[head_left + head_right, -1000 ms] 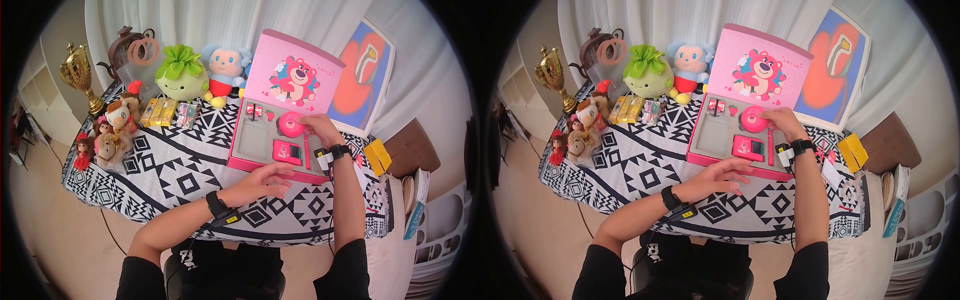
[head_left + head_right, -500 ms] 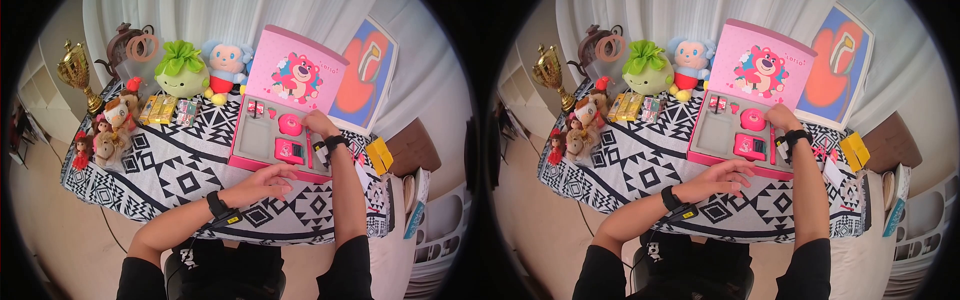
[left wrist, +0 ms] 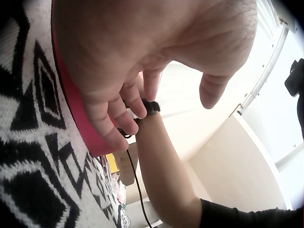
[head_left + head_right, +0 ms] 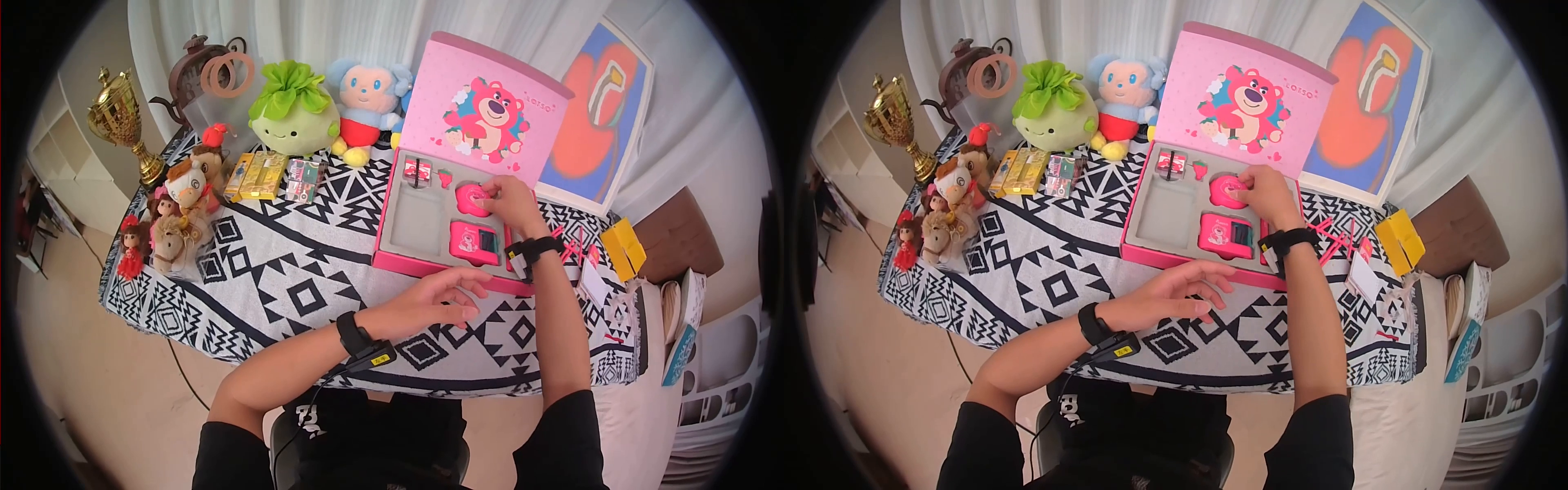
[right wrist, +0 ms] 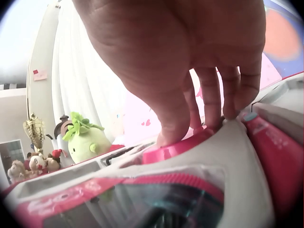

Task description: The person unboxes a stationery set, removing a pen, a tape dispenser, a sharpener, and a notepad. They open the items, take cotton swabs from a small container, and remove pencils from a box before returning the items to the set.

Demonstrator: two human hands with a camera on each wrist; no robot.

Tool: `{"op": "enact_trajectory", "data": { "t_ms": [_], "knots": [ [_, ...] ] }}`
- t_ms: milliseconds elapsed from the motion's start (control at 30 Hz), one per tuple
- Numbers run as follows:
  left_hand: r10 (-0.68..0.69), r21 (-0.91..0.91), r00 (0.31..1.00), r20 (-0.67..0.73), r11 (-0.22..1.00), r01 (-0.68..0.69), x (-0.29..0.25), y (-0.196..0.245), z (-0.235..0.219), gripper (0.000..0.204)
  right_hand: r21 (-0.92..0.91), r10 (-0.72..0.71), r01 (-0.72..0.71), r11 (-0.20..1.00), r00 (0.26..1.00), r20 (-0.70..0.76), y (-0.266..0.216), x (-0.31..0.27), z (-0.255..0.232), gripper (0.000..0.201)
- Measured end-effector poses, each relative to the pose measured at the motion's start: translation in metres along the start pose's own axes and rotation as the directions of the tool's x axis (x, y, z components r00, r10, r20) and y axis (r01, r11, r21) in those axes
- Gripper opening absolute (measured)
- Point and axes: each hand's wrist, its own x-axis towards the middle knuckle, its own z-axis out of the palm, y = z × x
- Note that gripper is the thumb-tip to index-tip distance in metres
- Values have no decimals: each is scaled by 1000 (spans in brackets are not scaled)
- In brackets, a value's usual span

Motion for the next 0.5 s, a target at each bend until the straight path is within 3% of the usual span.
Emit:
{"op": "enact_trajectory", "data": {
  "t_ms": [267, 367, 433, 500],
  "knots": [
    [-25, 34, 1000, 16, 999, 25, 1, 1, -2, 61, 35, -8, 11, 999, 996, -88, 2, -8, 5, 37],
    [-21, 40, 1000, 13, 999, 20, 1, 1, -3, 60, -22, -3, 2, 1000, 999, -53, -3, -20, -4, 36],
    [-17, 44, 1000, 4, 999, 17, 1, -1, -3, 59, -55, -140, 133, 990, 979, -150, 1, -39, -17, 33],
    [-32, 47, 999, -14, 998, 33, 1, -1, -4, 58, -30, -123, 120, 992, 947, -297, 19, -58, -32, 29]
  ]
}}
